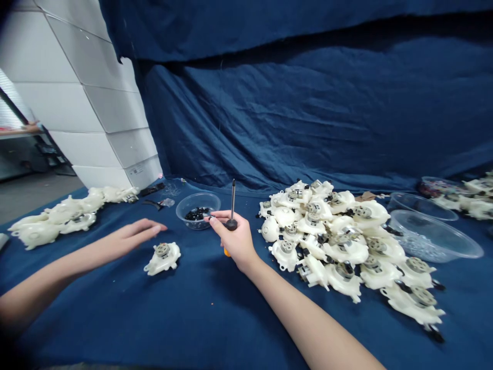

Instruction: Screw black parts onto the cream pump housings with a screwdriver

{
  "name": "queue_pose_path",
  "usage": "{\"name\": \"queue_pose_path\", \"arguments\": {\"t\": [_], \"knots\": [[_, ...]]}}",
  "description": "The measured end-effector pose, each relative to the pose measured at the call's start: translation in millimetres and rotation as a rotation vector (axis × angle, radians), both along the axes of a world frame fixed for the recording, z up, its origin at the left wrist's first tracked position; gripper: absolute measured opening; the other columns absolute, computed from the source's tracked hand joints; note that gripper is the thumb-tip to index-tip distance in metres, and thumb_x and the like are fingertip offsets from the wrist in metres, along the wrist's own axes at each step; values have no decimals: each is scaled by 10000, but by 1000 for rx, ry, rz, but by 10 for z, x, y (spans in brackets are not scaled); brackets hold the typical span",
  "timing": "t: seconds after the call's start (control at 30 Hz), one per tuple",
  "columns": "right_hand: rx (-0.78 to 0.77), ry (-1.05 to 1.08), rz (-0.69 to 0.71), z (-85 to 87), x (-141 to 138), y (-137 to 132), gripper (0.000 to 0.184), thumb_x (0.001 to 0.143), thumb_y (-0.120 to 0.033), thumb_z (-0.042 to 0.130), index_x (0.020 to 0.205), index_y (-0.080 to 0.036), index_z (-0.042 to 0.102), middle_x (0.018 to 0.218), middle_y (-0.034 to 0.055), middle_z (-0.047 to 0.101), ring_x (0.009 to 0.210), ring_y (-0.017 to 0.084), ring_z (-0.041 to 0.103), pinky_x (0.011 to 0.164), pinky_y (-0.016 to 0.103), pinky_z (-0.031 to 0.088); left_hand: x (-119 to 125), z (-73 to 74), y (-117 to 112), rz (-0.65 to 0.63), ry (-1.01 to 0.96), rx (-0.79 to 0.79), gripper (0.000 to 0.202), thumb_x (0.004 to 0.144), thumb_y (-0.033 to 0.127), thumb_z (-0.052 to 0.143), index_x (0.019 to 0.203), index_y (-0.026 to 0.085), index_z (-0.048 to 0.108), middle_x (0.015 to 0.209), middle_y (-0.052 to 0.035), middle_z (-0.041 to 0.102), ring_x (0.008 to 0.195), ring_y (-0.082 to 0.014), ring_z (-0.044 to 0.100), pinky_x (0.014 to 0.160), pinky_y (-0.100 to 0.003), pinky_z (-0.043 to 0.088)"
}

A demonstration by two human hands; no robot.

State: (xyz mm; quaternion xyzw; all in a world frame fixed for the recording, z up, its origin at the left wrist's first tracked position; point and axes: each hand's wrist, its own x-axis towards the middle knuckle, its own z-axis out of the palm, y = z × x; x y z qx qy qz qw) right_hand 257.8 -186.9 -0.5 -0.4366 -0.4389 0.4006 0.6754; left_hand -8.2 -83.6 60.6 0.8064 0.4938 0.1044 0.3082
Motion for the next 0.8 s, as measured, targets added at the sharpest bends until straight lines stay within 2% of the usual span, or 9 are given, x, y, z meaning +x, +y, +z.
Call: {"name": "queue_pose_path", "arguments": {"t": [0.07,0.17,0.23,0.33,0.4,0.53,0.67,0.73,0.8], "knots": [[-15,-16,-23,-12,-2,-2,369,806,-493,807,1007,-193,732,952,57,764,428,47,445,386,215,388,-49,-119,-42,-49,64,-78,687,876,762,495,1330,273,660,1427,-75,617,1336,-300,552,1170,-414,396],[-35,-49,-38,-21,3,-10,388,770,-481,838,1010,-188,755,816,23,725,437,61,469,383,210,388,-55,-205,-155,-177,84,-89,612,886,716,537,1315,300,669,1420,-65,605,1369,-295,509,1200,-411,350],[-43,-66,-29,-17,7,-17,384,781,-486,827,1009,-183,766,752,12,700,435,65,464,386,207,387,-53,-206,-255,-198,46,-96,564,866,680,605,1264,286,670,1337,-71,641,1286,-295,554,1129,-397,411],[-48,-81,7,-11,5,-27,380,802,-510,802,974,-173,766,741,23,701,429,63,454,383,202,382,-74,-199,-397,-224,-73,-179,525,841,590,696,1252,276,608,1188,-51,688,1080,-256,633,943,-344,500],[-56,-89,38,-13,-4,-34,382,782,-502,822,973,-175,770,764,25,699,438,60,458,384,198,385,-85,-222,-463,-231,-164,-226,494,822,527,747,1206,266,578,1108,-30,695,991,-224,642,860,-309,507],[-97,-79,85,-17,-27,-57,376,734,-455,872,989,-190,796,807,11,673,456,40,438,399,188,388,-8,-283,-508,-180,-421,-344,518,755,431,849,1088,252,495,1034,1,663,921,-167,636,792,-260,496],[-129,-58,101,15,-16,-88,345,776,-465,836,978,-189,789,827,33,724,433,33,403,400,196,371,218,-213,-462,-150,-698,-498,612,724,420,885,1185,255,519,1084,-27,667,930,-163,643,771,-252,513],[-126,-61,95,46,8,-100,345,777,-466,835,976,-189,778,825,39,742,427,36,405,400,199,365,350,-134,-412,-182,-752,-574,689,689,421,911,1257,243,564,1098,-51,677,921,-165,642,775,-254,522],[-115,-71,77,76,39,-104,368,773,-472,839,1006,-196,768,845,44,754,424,39,408,400,203,363,472,-62,-355,-235,-771,-647,670,687,411,916,1250,223,607,1074,-63,692,905,-161,649,775,-247,525]]}}
